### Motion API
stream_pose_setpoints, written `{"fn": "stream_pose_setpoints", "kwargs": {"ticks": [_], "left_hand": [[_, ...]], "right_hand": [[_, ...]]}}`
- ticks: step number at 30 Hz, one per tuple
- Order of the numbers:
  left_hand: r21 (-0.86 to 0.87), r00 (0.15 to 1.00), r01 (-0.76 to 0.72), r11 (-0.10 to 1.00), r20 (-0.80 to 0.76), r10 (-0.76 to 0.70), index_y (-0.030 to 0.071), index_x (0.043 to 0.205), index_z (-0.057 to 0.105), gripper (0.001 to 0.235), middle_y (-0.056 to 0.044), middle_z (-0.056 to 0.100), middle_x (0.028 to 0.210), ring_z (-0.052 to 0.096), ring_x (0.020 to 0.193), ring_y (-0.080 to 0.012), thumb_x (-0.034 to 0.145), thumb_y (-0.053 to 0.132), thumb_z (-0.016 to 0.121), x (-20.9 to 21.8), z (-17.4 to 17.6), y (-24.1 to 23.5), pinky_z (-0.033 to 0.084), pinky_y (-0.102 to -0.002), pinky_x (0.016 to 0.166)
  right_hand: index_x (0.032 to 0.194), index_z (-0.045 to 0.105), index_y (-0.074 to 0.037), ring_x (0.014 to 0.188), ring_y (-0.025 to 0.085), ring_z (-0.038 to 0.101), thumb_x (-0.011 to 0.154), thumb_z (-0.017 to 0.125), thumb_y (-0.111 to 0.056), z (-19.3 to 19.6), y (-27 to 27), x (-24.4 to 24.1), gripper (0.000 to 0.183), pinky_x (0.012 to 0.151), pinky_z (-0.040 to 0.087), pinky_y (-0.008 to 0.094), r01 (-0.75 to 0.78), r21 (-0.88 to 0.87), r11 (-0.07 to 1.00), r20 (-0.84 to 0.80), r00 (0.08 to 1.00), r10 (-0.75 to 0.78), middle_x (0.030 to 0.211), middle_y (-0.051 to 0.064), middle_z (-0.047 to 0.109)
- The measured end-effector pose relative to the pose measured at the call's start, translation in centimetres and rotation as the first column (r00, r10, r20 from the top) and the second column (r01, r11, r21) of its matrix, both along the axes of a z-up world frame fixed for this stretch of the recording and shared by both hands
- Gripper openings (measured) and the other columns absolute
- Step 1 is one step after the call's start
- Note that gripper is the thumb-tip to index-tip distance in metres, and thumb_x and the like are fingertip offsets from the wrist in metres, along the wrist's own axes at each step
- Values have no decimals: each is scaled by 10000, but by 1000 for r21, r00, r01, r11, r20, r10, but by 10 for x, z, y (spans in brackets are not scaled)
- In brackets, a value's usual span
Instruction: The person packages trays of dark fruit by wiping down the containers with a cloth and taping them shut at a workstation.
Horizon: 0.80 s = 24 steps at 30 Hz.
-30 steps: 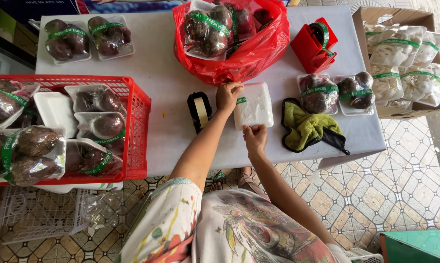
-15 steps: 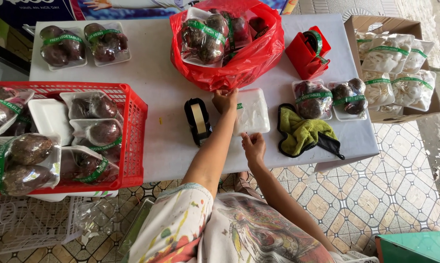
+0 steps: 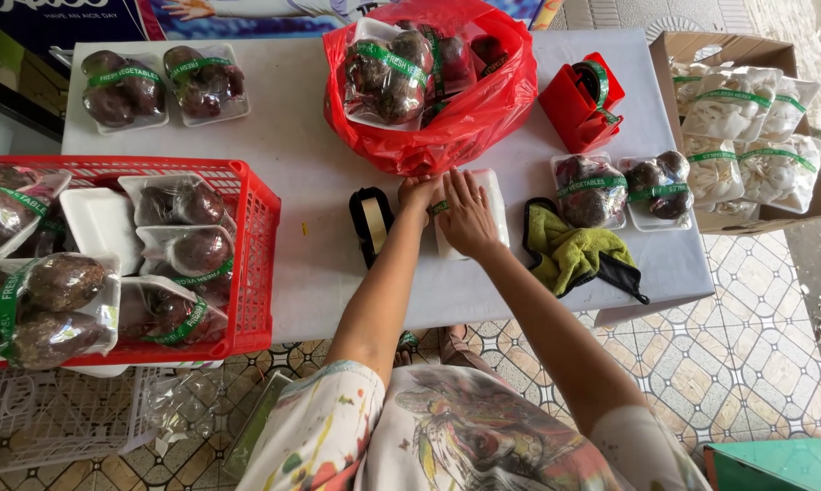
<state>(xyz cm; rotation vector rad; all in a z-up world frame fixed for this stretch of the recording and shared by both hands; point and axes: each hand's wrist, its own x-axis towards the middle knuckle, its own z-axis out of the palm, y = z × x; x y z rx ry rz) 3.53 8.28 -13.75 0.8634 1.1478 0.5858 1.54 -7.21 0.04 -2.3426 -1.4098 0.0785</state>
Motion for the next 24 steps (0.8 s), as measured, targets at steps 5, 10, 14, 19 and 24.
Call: {"fn": "stream_pose_setpoints", "kwargs": {"ticks": [5, 10, 14, 19, 24], "left_hand": [[-69, 998, 7, 998, -64, -12, 50, 1088, 714, 389, -177, 696, 1134, 612, 1198, -344, 770, 222, 857, -21, 54, -15, 483, -484, 941], [-153, 999, -47, 987, -16, 45, -2, 1146, 682, 561, -260, 625, 1261, 537, 1302, -430, 706, 250, 921, -6, 28, -10, 498, -546, 947], [-159, 999, -47, 986, -18, 45, -13, 1106, 674, 521, -256, 623, 1206, 554, 1270, -446, 684, 167, 919, -13, 41, -10, 479, -639, 927], [-125, 997, -79, 989, 17, 82, 11, 1009, 647, 519, -100, 653, 1002, 602, 1067, -282, 613, 74, 976, -7, 17, -4, 369, -555, 1038], [-130, 994, -97, 987, 46, 103, 23, 969, 642, 496, -69, 638, 921, 599, 984, -244, 597, 44, 969, -10, 32, -9, 361, -522, 1042]], "right_hand": [[1642, 256, -106, 1568, 348, 217, 981, 429, -445, -18, 26, 28, 763, 1231, 132, 684, -28, -282, 959, 113, 992, 62, 1697, 120, 270], [1632, 253, -127, 1568, 334, 197, 978, 263, -754, -26, 28, 36, 906, 1206, 60, 745, -10, -391, 920, 142, 987, 71, 1649, 105, 325], [1625, 273, -83, 1595, 340, 67, 1033, 233, -682, -16, 15, 20, 843, 1195, 46, 761, -7, -378, 926, 171, 982, 77, 1677, 127, 278], [1646, 192, -89, 1598, 343, 47, 1036, 300, -522, -1, -21, -9, 756, 1190, 60, 759, -65, -392, 917, 186, 971, 149, 1727, 137, 141], [1632, 206, -57, 1591, 345, 79, 993, 481, -514, -7, -51, -46, 831, 1195, 87, 739, 1, -354, 935, 304, 946, 114, 1719, 173, 138]]}}
